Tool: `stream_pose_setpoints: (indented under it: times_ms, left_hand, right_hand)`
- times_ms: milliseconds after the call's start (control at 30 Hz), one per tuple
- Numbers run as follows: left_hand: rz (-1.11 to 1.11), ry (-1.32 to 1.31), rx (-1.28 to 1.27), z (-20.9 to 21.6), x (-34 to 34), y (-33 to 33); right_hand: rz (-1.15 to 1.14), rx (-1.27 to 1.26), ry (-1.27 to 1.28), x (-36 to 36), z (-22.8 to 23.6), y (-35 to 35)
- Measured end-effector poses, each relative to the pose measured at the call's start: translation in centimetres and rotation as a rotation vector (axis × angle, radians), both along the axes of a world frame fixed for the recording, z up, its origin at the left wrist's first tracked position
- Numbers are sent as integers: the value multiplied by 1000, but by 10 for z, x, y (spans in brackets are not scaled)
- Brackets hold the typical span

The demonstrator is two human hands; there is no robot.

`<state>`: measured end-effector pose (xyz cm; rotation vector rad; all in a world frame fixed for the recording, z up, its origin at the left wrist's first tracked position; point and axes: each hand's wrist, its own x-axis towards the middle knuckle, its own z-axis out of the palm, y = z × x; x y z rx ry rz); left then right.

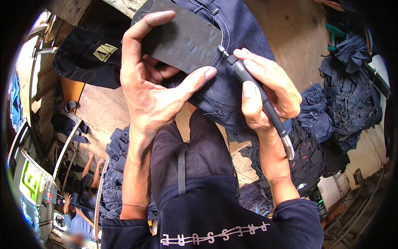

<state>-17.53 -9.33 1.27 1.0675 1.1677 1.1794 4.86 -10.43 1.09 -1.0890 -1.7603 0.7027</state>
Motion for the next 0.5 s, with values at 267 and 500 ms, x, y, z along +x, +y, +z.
stream_pose_setpoints:
  times_ms: [267,500]
  left_hand:
    - [-2,15,3,1,-1,0]
    - [2,-13,-3,-1,-4,-1]
  right_hand:
    - [5,17,32,-2,-2,-1]
    - [18,26,33,-4,1,1]
